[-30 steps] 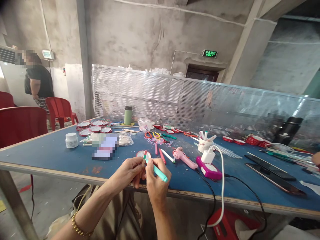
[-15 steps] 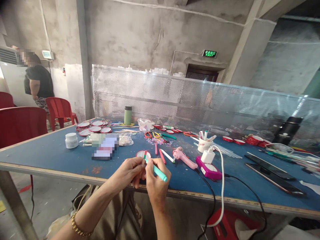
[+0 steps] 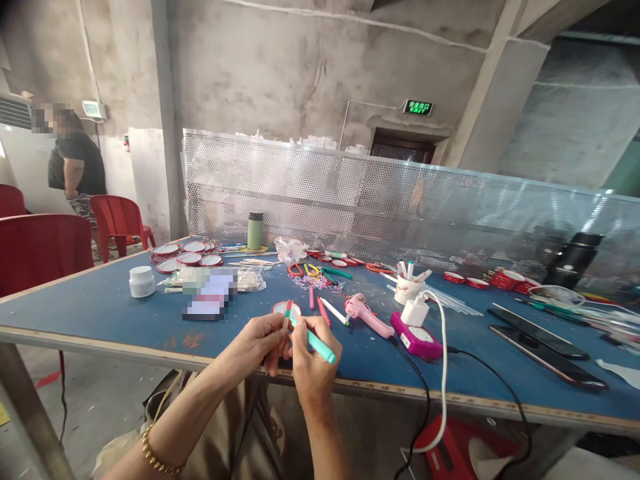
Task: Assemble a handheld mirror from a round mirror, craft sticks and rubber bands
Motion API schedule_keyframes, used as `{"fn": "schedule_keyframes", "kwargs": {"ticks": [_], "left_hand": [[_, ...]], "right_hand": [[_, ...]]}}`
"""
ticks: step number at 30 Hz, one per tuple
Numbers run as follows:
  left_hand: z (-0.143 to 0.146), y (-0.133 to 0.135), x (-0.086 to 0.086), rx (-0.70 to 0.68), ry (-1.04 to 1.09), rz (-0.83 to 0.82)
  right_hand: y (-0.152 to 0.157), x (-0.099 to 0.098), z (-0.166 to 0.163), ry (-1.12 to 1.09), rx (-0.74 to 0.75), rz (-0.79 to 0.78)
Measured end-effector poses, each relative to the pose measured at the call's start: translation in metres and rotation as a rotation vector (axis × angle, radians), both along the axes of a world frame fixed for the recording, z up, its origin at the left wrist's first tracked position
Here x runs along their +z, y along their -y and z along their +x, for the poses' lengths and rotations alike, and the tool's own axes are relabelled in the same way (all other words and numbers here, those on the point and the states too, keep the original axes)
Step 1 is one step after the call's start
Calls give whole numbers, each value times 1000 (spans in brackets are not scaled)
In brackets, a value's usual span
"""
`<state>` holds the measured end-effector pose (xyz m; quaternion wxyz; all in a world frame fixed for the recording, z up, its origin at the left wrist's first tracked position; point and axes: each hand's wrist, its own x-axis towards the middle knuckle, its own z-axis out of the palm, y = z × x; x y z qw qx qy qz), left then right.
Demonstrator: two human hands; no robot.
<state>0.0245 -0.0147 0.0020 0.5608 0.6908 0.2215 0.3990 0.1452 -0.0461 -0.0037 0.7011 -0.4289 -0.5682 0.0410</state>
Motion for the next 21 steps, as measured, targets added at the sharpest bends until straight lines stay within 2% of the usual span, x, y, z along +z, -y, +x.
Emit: {"fn": "schedule_keyframes", "kwargs": {"ticks": [21], "left_hand": [[0, 1, 1, 3, 2, -4]], "right_hand": [[-1, -1, 1, 33, -29, -7]]}}
